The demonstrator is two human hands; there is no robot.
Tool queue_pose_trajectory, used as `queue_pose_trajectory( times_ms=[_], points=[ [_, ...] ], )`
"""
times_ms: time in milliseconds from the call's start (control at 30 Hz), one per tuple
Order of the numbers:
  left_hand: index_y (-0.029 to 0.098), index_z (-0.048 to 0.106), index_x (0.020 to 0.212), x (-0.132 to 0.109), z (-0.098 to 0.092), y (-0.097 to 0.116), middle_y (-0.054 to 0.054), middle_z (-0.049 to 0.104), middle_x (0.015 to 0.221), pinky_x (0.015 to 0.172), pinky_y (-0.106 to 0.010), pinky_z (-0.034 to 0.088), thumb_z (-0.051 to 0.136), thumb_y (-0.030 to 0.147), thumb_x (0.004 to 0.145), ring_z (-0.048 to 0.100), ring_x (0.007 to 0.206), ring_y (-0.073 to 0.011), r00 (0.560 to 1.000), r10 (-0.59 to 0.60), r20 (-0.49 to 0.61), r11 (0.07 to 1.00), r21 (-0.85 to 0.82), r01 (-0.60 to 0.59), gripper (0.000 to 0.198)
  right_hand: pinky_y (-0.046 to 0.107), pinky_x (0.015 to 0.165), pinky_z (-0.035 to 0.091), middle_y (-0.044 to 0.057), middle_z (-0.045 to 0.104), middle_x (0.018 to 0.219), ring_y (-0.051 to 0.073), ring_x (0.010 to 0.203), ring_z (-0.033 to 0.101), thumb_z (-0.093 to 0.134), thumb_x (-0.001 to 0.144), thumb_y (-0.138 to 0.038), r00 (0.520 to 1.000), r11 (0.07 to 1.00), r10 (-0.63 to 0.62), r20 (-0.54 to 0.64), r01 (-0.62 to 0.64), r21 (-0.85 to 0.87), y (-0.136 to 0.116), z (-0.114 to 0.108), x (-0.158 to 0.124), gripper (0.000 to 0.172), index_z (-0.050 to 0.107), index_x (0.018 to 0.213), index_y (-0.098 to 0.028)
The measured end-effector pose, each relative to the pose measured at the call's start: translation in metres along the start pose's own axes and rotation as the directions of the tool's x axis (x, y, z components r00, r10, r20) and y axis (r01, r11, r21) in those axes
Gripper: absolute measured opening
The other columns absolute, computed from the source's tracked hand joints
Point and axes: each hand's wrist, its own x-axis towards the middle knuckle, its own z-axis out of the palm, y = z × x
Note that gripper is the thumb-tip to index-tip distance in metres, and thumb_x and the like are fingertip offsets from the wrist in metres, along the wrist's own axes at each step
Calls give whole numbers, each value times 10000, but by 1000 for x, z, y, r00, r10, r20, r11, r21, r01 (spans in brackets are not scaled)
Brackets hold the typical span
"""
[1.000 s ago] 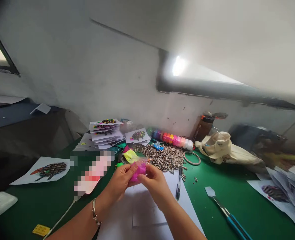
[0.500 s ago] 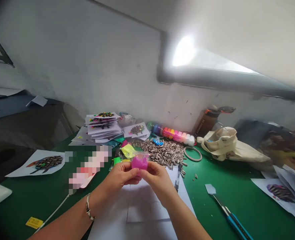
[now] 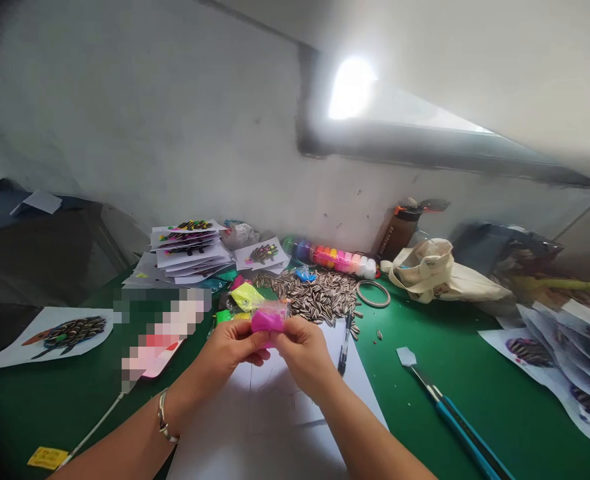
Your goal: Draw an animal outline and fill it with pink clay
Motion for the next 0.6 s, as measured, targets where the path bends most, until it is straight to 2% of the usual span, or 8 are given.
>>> queue_pose_trajectory(
  times_ms=[167,333,500,600],
  points=[
    [112,720,758,0,2,-1,-34,667,624,515,-235,501,754,526,657,616,538,-132,1000,-9,-16,1000,0,9,427,242,537,321,-15,487,628,114,602,398,620,762,-310,1000,999,8,14,-8,-54,-2,0,1,198,670,661,-148],
    [110,731,774,2,-1,-2,-57,699,677,532,-245,517,759,515,651,641,580,-151,1000,3,-13,1000,31,-3,425,246,603,354,0,583,701,118,649,446,644,776,-330,990,996,60,128,-67,52,-13,-7,2,194,718,802,-152],
    [109,739,840,3,-4,-6,-88,731,752,635,-289,562,749,570,664,679,668,-182,996,-49,73,998,32,47,494,244,604,347,0,596,677,108,635,439,736,712,-342,985,985,119,121,-133,113,-17,-12,3,216,743,797,-144],
    [117,737,890,4,-7,-7,-96,739,820,670,-304,564,713,596,701,690,715,-196,997,-25,69,999,42,22,516,241,604,344,9,624,726,109,651,450,761,699,-357,976,978,137,170,-161,137,-17,-13,3,250,749,850,-158]
  ],
)
